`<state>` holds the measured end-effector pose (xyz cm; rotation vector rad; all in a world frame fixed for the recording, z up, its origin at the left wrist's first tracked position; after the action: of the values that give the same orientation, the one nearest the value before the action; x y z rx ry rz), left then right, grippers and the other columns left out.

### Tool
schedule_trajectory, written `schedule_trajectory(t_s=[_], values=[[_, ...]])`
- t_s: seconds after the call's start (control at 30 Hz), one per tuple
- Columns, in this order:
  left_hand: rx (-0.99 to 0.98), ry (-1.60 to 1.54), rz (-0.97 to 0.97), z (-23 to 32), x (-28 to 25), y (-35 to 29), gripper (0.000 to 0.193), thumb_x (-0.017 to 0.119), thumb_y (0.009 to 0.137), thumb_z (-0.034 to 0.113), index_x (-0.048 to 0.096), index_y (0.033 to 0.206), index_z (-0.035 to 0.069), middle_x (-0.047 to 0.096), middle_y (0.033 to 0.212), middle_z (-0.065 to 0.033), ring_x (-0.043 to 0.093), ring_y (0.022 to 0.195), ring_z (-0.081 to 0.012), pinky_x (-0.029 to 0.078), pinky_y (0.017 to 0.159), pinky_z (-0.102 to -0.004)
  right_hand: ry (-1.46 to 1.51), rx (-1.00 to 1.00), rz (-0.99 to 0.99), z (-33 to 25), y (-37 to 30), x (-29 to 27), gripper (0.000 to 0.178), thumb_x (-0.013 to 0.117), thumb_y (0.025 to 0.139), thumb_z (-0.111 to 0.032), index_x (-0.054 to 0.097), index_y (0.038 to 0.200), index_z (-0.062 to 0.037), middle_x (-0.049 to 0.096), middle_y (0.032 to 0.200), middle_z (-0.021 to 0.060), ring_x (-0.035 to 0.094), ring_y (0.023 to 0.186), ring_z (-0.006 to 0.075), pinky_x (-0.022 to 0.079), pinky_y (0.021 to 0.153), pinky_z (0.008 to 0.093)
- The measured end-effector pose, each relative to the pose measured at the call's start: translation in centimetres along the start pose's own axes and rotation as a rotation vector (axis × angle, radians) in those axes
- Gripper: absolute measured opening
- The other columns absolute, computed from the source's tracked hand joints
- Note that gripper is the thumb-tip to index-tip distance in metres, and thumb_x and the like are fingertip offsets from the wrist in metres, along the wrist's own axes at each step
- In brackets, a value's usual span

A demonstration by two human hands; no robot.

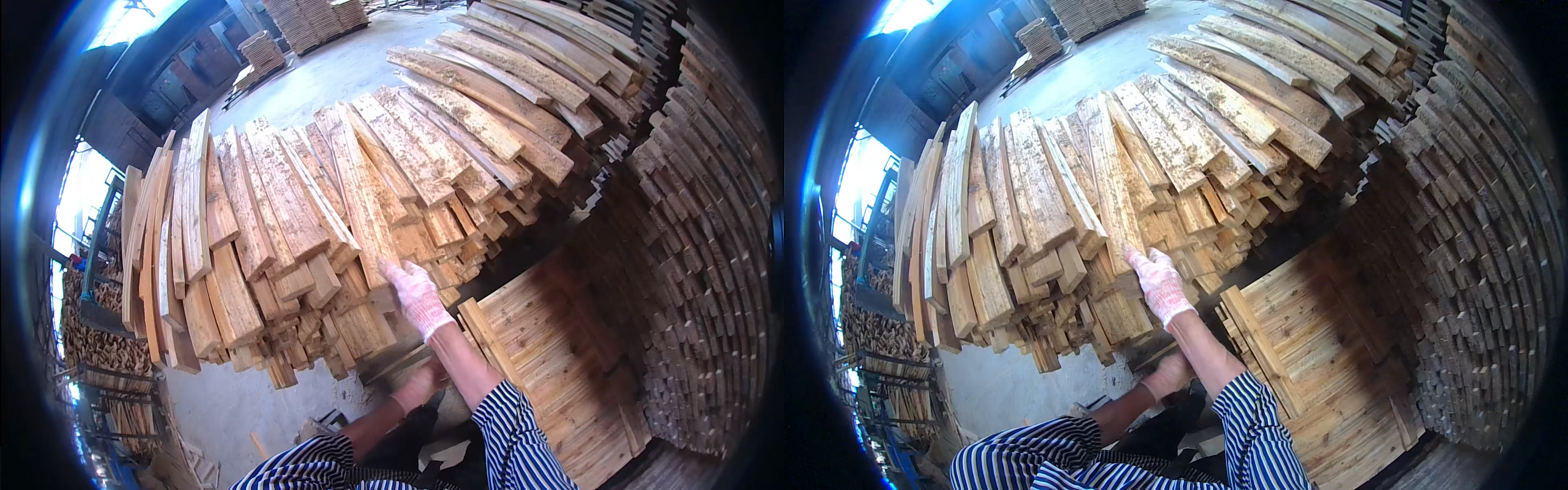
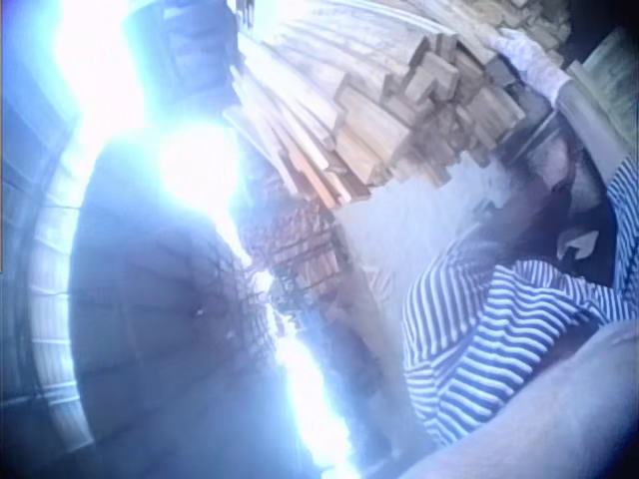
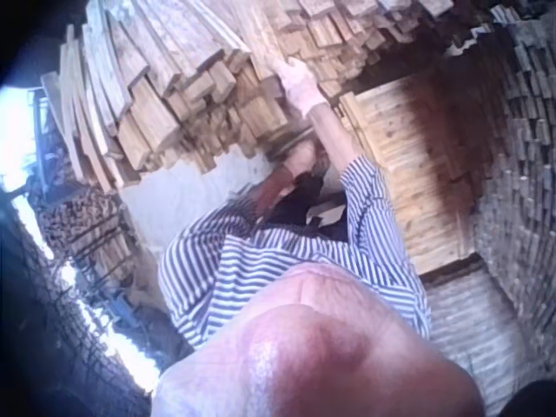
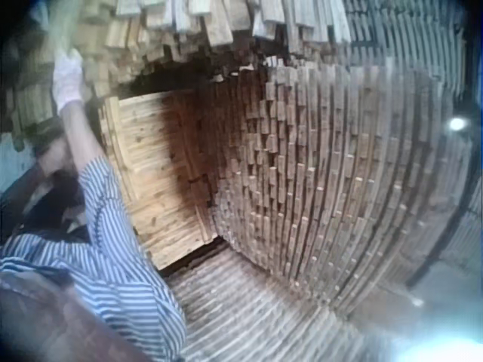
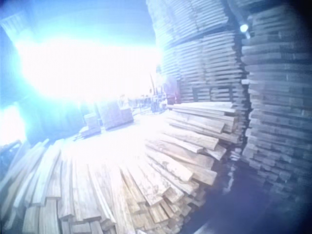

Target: The person repeatedly picks up wooden planks from a large pile and stacks them onto a growing stack. The person wears pink gloves and handles the planks by hand, arranging them in layers.

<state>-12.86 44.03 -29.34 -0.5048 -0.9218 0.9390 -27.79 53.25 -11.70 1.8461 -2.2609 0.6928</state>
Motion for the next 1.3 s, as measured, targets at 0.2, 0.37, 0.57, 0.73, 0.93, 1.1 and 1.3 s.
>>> schedule_trajectory(t_s=[0.2, 0.37, 0.57, 0.73, 0.93, 1.1, 1.3], values=[[0.377, -0.271, -0.373, 13.6, -0.1, -4.5, 0.126, 0.052, 0.073, 0.092, 0.023, 0.16, 0.004, 0.034, 0.162, -0.0178, 0.037, 0.147, -0.0362, 0.033, 0.121, -0.0517, -0.534, -0.287, -0.197, 1.0, -15.8, -8.3, 0.045, 0.067, 0.088, -0.006, 0.063, 0.133, -0.0022, 0.063, 0.119, 0.0162, 0.061, 0.1, 0.0274, 0.05, 0.088, 0.035], [0.241, -0.329, -0.437, 14.2, 8.4, -2.8, 0.094, 0.062, 0.088, 0.073, 0.043, 0.149, 0.004, 0.055, 0.143, -0.0162, 0.053, 0.131, -0.0357, 0.043, 0.113, -0.0521, -0.231, 0.776, -0.241, 9.3, -33.9, -18.5, 0.067, 0.077, 0.088, -0.048, 0.062, 0.131, 0.0012, 0.07, 0.106, 0.0064, 0.063, 0.095, 0.0137, 0.052, 0.085, 0.0297], [-0.239, -0.161, -0.201, -9.3, 14.2, -4.4, 0.076, 0.065, 0.091, 0.063, 0.051, 0.143, 0.008, 0.059, 0.136, -0.0119, 0.058, 0.123, -0.0295, 0.044, 0.11, -0.0495, -1.048, 0.379, 0.431, 10.7, -35.3, -19.1, 0.108, 0.081, 0.071, -0.056, 0.034, 0.153, -0.0039, 0.053, 0.141, 0.026, 0.054, 0.13, 0.0423, 0.046, 0.107, 0.0474], [-0.106, 0.891, -0.629, -15.3, 11.8, 2.4, 0.104, 0.078, 0.078, 0.061, 0.036, 0.151, 0.0, 0.049, 0.147, -0.0194, 0.048, 0.135, -0.0357, 0.04, 0.113, -0.0439, -0.99, 0.557, 0.612, 18.0, -44.2, -25.9, 0.097, 0.084, 0.073, -0.042, 0.038, 0.153, -0.0098, 0.06, 0.134, 0.0245, 0.059, 0.123, 0.0417, 0.049, 0.104, 0.0476], [0.461, 2.559, -0.53, -15.3, 13.1, 14.5, 0.123, 0.082, 0.069, 0.061, 0.02, 0.163, 0.013, 0.023, 0.166, -0.0221, 0.015, 0.155, -0.043, 0.013, 0.125, -0.0586, -1.255, 0.835, 0.674, 28.4, -58.8, -38.3, 0.097, 0.087, 0.071, -0.035, 0.04, 0.154, -0.0206, 0.05, 0.15, 0.0185, 0.051, 0.135, 0.0377, 0.041, 0.113, 0.0467], [0.659, 2.538, -0.73, -16.1, 12.5, 17.6, 0.07, 0.076, 0.084, 0.037, 0.049, 0.146, 0.021, 0.049, 0.142, -0.0152, 0.043, 0.136, -0.0372, 0.034, 0.114, -0.0516, -1.315, 0.856, 0.603, 30.0, -60.2, -44.8, 0.092, 0.088, 0.07, -0.037, 0.043, 0.15, -0.0219, 0.054, 0.14, 0.0128, 0.051, 0.131, 0.0335, 0.04, 0.112, 0.0468], [0.743, 2.368, -0.776, -19.4, 16.6, 15.3, 0.043, 0.068, 0.091, 0.028, 0.062, 0.131, 0.014, 0.064, 0.112, -0.0135, 0.058, 0.117, -0.0348, 0.044, 0.106, -0.0478, -1.3, 0.581, 0.754, 32.6, -60.5, -46.1, 0.076, 0.085, 0.073, -0.033, 0.054, 0.14, -0.0177, 0.058, 0.127, 0.0148, 0.054, 0.122, 0.036, 0.041, 0.106, 0.0502]])
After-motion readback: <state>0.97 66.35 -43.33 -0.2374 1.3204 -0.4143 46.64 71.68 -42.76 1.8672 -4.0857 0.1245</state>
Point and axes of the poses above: each hand's wrist, its own y-axis towards the middle knuckle, its own x-axis out of the palm, z = x × y, the point moved 4 cm from there along y, towards the middle knuckle
